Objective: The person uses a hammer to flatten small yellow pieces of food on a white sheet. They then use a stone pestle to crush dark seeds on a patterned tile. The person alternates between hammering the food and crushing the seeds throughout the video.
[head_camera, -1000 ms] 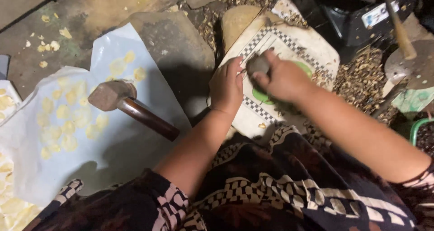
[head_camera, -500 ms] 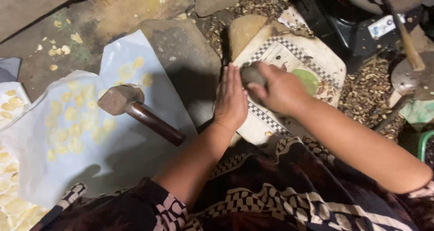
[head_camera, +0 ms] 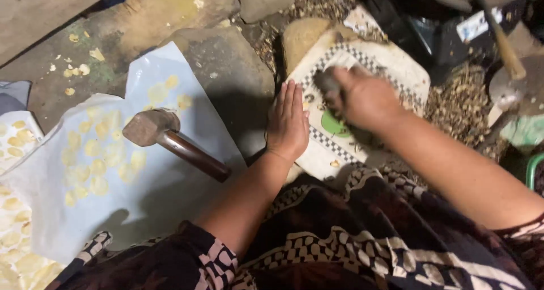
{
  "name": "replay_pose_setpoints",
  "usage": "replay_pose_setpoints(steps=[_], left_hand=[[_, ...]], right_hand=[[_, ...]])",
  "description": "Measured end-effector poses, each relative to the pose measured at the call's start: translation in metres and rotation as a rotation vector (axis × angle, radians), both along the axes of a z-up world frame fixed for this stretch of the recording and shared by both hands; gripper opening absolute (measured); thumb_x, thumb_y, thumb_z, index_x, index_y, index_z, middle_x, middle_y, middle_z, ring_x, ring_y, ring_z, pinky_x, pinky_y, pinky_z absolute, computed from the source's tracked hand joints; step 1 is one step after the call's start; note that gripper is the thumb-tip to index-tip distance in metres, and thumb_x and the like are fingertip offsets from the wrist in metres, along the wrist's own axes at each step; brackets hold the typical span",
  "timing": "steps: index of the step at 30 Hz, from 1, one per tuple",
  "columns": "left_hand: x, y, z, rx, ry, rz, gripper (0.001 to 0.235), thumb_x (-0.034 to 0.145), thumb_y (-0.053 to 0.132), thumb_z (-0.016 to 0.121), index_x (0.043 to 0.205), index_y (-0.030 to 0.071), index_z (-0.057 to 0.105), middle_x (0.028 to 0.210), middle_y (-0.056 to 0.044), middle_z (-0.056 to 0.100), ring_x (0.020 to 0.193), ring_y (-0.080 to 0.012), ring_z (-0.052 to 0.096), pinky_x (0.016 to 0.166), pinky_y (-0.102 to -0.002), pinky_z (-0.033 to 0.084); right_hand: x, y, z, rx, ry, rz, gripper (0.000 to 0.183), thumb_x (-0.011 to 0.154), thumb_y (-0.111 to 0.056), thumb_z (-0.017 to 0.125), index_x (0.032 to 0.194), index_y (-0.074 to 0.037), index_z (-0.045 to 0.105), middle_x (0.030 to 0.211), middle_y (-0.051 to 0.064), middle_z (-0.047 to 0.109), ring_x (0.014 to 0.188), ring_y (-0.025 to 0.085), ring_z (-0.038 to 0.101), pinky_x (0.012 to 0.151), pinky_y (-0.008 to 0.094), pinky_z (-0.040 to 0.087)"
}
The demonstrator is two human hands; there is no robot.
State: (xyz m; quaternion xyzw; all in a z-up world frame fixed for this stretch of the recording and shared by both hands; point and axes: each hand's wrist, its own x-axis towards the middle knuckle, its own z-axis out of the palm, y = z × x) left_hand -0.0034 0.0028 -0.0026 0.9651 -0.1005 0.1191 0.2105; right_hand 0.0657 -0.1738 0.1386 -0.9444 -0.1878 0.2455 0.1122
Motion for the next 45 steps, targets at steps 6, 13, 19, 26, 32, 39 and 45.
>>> replay_pose_setpoints(steps=[6,13,19,26,32,39,45], left_hand=[[0.013,0.004,0.007,-0.125,-0.225,-0.1,0.047,0.093,0.018,0.065,0.136,0.001,0.059,0.141,-0.021,0.056,0.135,-0.0453,0.052,0.109,-0.053,0.046],[0.026,-0.016,0.014,0.029,-0.277,-0.194,0.011,0.09,0.029,0.066,0.1,0.023,0.065,0.094,0.005,0.058,0.093,-0.0208,0.06,0.082,-0.04,0.049],[0.025,-0.04,0.033,-0.11,-0.082,-0.16,0.015,0.106,0.023,0.042,0.099,0.015,0.053,0.08,0.0,0.048,0.076,-0.0274,0.06,0.069,-0.041,0.049],[0.01,-0.04,0.042,-0.135,0.256,-0.18,0.005,0.103,0.016,0.043,0.104,0.017,0.048,0.076,-0.008,0.057,0.073,-0.0349,0.069,0.068,-0.052,0.056],[0.005,-0.045,0.065,-0.153,0.413,-0.257,0.006,0.104,0.017,0.039,0.105,0.02,0.044,0.084,-0.013,0.064,0.078,-0.0434,0.072,0.07,-0.06,0.056],[0.005,-0.047,0.08,-0.275,0.358,-0.251,0.003,0.103,0.013,0.053,0.105,0.013,0.055,0.114,-0.015,0.058,0.095,-0.0444,0.072,0.074,-0.055,0.061],[0.013,-0.055,0.061,-0.504,0.415,-0.156,0.016,0.103,0.016,0.06,0.118,0.012,0.062,0.112,-0.018,0.065,0.105,-0.0386,0.073,0.085,-0.046,0.062]], right_hand=[[0.004,-0.066,-0.033,-0.173,-0.273,0.015,0.073,0.097,-0.042,0.058,0.164,-0.036,0.029,0.163,0.017,0.034,0.142,0.043,0.043,0.113,0.06,0.032],[-0.05,-0.08,-0.058,0.268,-0.371,-0.061,0.015,0.092,-0.024,0.073,0.103,-0.015,0.068,0.097,0.012,0.065,0.092,0.038,0.07,0.081,0.049,0.057],[-0.064,-0.085,-0.083,0.198,-0.243,-0.009,0.024,0.085,-0.023,0.074,0.106,-0.015,0.064,0.104,0.01,0.061,0.087,0.039,0.072,0.077,0.048,0.061],[-0.068,-0.079,-0.059,0.199,0.105,-0.346,0.029,0.088,-0.031,0.067,0.113,-0.017,0.061,0.094,0.023,0.07,0.099,0.049,0.069,0.084,0.058,0.055],[-0.058,-0.08,-0.057,0.146,0.146,-0.396,0.028,0.093,-0.031,0.066,0.119,-0.025,0.059,0.095,0.022,0.073,0.103,0.047,0.069,0.089,0.056,0.055],[-0.059,-0.086,-0.049,0.552,0.108,-0.537,0.023,0.085,-0.016,0.078,0.107,-0.014,0.072,0.089,0.008,0.07,0.088,0.026,0.067,0.081,0.044,0.053],[-0.055,-0.073,-0.032,0.961,0.508,-0.816,0.023,0.097,0.003,0.057,0.118,0.012,0.059,0.103,0.021,0.069,0.09,0.027,0.073,0.083,0.038,0.065]])
